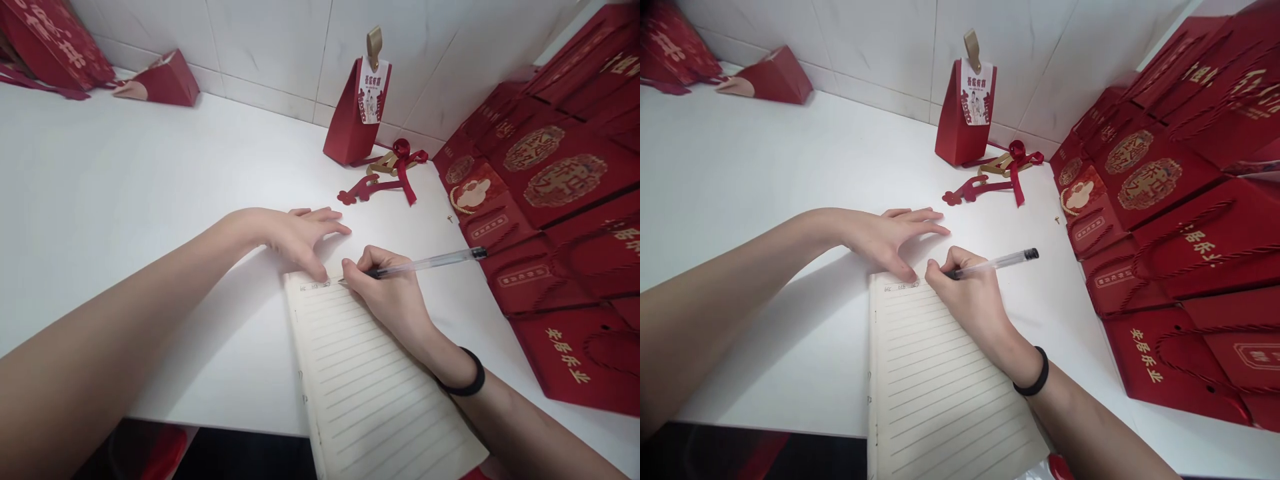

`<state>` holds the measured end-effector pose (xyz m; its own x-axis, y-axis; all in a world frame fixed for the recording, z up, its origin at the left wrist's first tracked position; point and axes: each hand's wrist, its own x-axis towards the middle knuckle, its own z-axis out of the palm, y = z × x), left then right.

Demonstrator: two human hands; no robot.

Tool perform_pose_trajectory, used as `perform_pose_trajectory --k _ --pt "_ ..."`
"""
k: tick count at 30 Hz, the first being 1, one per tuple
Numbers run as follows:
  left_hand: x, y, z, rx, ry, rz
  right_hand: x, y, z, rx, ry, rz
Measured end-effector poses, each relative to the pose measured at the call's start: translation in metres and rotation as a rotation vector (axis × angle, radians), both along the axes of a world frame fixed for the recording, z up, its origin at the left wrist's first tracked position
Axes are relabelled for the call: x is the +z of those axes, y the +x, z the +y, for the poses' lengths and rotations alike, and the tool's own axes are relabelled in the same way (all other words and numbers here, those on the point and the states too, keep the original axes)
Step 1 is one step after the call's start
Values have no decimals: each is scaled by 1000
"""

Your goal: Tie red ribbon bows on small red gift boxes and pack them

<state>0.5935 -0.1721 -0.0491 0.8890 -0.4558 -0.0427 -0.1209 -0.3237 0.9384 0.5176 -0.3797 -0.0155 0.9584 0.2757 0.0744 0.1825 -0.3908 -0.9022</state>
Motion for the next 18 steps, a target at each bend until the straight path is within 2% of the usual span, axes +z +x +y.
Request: perform_pose_trajectory --k 3,6,11,13,15,18 --pt "2 -3 -1 24 -11 -26 1 0 1 6 -4 36" --pt "15 -14 -5 3 79 -65 1 0 0 17 -31 24" --pt "46 -30 -15 -150 427 -33 1 -1 0 27 -44 -3" --pt "55 -33 -18 -173 572 -8 1 -1 0 23 -32 17" --pt "60 -34 -20 -180 647 -18 0 -1 0 12 -28 23" --pt "59 -35 -21 -157 629 -42 -1 0 0 0 -46 -12"
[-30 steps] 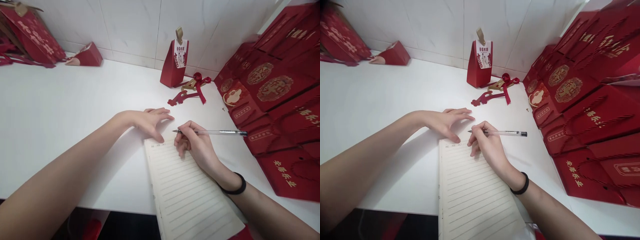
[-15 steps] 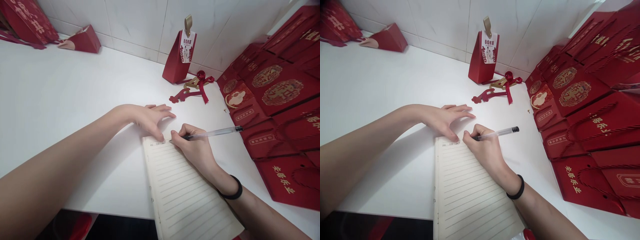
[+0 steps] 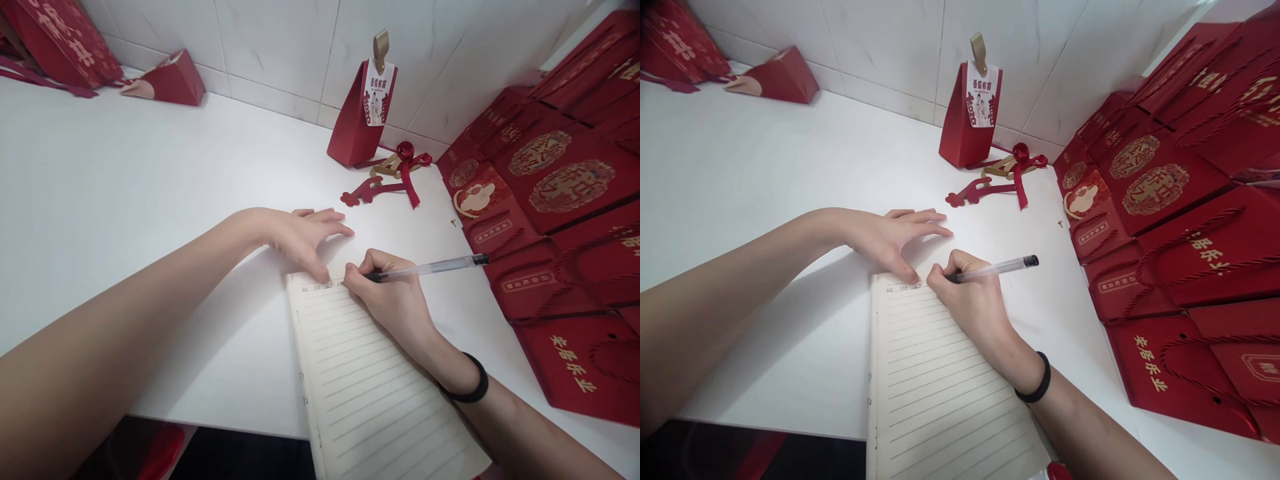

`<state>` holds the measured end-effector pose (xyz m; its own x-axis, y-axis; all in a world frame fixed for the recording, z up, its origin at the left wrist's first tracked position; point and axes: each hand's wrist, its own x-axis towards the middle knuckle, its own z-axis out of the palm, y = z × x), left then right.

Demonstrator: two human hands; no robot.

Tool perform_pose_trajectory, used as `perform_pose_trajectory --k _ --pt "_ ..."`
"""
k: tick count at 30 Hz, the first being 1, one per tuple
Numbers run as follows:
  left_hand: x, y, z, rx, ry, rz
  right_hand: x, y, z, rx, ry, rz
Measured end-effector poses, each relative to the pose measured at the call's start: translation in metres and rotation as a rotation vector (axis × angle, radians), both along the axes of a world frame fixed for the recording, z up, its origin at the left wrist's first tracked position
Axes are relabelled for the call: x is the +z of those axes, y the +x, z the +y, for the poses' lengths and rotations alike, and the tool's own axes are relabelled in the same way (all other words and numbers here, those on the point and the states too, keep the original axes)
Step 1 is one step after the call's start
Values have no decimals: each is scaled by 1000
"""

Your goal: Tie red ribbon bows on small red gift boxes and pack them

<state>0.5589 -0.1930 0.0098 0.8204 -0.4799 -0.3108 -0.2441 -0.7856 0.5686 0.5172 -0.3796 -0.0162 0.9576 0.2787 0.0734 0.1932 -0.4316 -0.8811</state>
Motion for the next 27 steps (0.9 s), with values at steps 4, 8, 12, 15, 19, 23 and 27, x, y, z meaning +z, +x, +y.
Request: perform_pose_trajectory --k 4,8,12,15,19,23,27 --pt "-16 7 5 132 -172 -52 0 0 0 6 -7 -17" --pt "-34 18 10 330 -291 -88 1 0 0 -16 16 20" --pt "-29 18 6 283 -284 -53 0 1 0 -24 5 -19" --pt "-15 10 2 196 -243 -24 0 1 0 -12 -3 -21" --pt "-3 1 -2 149 -196 -25 -1 1 0 -3 -17 -65" --pt "-1 -1 -2 82 -121 -11 -2 0 0 -34 69 -32" --pt "0 -1 1 33 -118 -43 1 7 -5 -161 382 101"
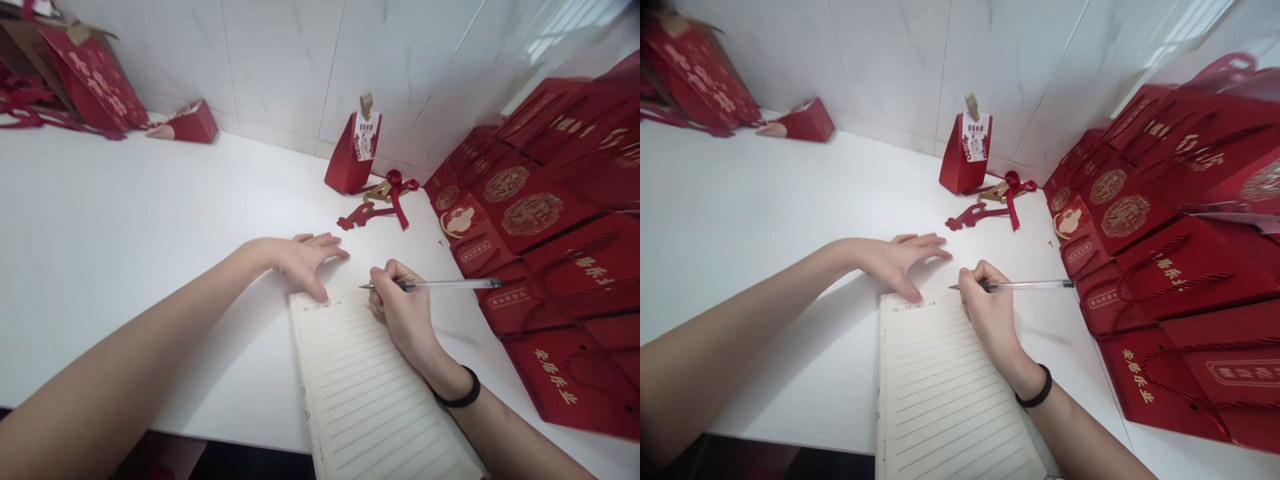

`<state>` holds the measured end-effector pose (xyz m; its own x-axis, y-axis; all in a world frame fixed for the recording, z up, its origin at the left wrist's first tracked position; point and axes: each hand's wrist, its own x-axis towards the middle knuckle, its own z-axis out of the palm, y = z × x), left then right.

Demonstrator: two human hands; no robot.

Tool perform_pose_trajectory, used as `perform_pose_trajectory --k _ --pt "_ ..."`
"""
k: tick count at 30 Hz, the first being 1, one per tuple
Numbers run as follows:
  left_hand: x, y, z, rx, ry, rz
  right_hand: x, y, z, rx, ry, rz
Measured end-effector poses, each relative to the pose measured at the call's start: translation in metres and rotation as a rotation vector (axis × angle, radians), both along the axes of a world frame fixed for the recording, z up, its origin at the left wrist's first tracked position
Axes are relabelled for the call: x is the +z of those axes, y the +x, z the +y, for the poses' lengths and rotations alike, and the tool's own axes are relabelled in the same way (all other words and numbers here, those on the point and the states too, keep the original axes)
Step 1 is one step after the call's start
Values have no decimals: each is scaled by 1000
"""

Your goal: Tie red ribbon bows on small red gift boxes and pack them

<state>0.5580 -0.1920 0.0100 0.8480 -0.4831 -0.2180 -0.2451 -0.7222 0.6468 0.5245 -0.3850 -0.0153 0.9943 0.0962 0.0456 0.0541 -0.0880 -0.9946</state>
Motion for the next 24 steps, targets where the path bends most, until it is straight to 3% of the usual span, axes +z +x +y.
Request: perform_pose_trajectory --k 3,6,8,11,14,19,24 --pt "-2 0 5 -23 -72 -14 1 18 -12 -77 152 -26" --pt "-14 6 11 63 -336 2 -3 44 -29 -188 160 -79" --pt "-24 14 15 340 -494 -72 -7 60 -38 -256 164 -42" --pt "-34 26 19 750 -541 -316 -13 73 -42 -296 179 -5" --pt "-37 32 16 875 -441 -430 -14 70 -37 -267 181 -23" --pt "-28 51 1 871 -297 -457 -9 55 -29 23 11 -192" --pt "9 101 -14 936 -213 -474 -9 57 -30 20 -71 -181"
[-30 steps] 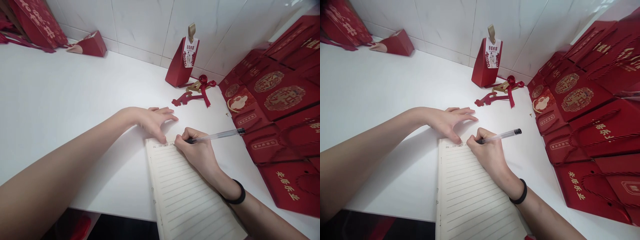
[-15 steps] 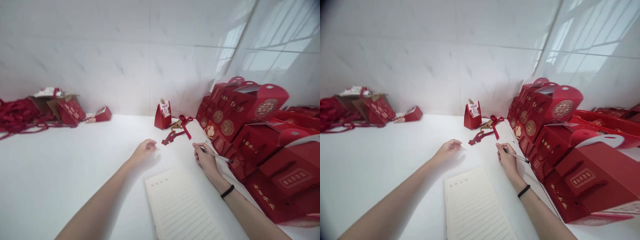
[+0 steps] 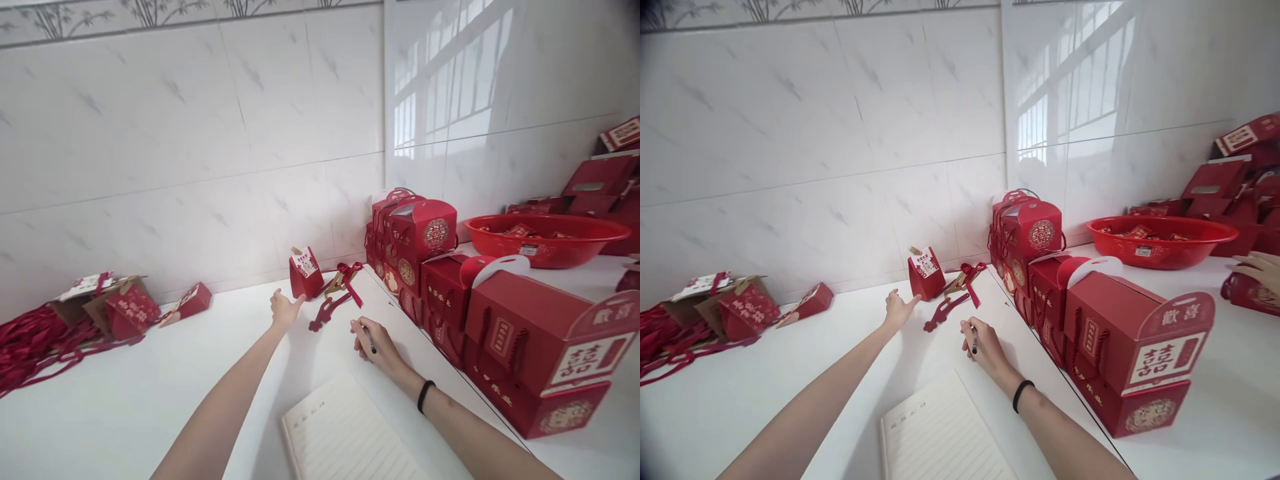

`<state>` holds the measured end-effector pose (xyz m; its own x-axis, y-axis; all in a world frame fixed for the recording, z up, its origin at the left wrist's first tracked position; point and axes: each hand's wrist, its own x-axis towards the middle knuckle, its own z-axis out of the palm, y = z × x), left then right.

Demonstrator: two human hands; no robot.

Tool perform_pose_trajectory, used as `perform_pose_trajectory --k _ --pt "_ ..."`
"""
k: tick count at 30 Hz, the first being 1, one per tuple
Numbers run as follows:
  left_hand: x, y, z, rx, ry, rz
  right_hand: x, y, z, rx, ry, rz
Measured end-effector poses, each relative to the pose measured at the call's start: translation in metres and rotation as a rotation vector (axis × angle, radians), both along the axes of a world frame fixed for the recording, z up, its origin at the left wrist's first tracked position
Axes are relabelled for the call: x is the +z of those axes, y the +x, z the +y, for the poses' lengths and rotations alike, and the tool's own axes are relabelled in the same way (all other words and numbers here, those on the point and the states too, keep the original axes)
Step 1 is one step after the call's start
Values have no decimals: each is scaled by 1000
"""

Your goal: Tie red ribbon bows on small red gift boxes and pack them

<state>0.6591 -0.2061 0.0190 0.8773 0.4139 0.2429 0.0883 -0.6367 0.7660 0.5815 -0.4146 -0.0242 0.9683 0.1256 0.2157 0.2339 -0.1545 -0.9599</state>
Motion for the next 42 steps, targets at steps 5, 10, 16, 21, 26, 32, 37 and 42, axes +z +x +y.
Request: perform_pose_trajectory --k 5,10,16,21,26,32,37,42 --pt "45 52 -10 45 20 -60 -7 9 3 17 28 46" --pt "61 80 -12 21 -8 -92 -7 11 5 23 3 15" --pt "73 66 -5 -10 -4 -220 -3 2 -1 67 -208 -85" --pt "87 22 4 -72 -67 -418 0 -15 -5 415 -471 -183" --pt "89 -47 -5 -97 -116 -634 -3 -9 -3 352 -527 -207" --pt "40 -119 -26 -250 -217 -735 4 8 -21 -21 -161 -170" --pt "5 -139 -29 -405 -236 -565 27 -7 -23 -163 38 -397" --pt "2 -141 -29 -445 -258 -568 66 -35 -5 14 -81 -790"
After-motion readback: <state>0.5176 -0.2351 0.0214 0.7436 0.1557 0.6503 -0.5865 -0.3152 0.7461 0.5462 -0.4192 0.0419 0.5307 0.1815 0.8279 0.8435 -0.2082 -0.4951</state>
